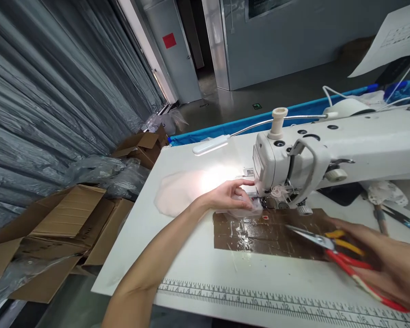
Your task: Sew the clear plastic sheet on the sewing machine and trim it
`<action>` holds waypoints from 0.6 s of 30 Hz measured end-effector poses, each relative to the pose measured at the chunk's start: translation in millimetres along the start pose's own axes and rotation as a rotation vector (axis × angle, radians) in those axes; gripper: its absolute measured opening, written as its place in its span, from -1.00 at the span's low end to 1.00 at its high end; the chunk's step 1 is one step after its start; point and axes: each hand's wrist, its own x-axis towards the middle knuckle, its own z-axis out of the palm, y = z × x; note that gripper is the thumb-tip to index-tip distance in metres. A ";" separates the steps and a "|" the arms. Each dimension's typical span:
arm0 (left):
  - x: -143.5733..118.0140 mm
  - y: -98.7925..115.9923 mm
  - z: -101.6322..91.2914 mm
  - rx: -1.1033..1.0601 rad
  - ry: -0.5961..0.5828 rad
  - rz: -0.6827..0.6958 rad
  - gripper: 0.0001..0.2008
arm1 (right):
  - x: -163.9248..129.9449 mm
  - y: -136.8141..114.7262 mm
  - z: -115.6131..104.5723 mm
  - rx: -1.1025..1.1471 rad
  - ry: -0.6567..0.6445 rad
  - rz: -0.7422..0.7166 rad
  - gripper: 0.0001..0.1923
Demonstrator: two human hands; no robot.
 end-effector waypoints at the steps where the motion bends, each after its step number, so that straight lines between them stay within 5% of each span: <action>1: 0.0 0.2 4.0 -0.014 -0.023 -0.005 -0.16 | 10.1 -7.5 -0.7 -0.008 -0.010 -0.060 -0.57; 8: -2.8 -2.7 13.6 -0.074 0.031 -0.029 -0.13 | 75.5 -50.9 6.2 -0.224 -0.015 -0.186 -0.50; 18: -2.1 -8.4 10.5 0.010 0.089 -0.018 -0.10 | 89.9 -54.3 7.1 -0.177 -0.079 -0.176 -0.52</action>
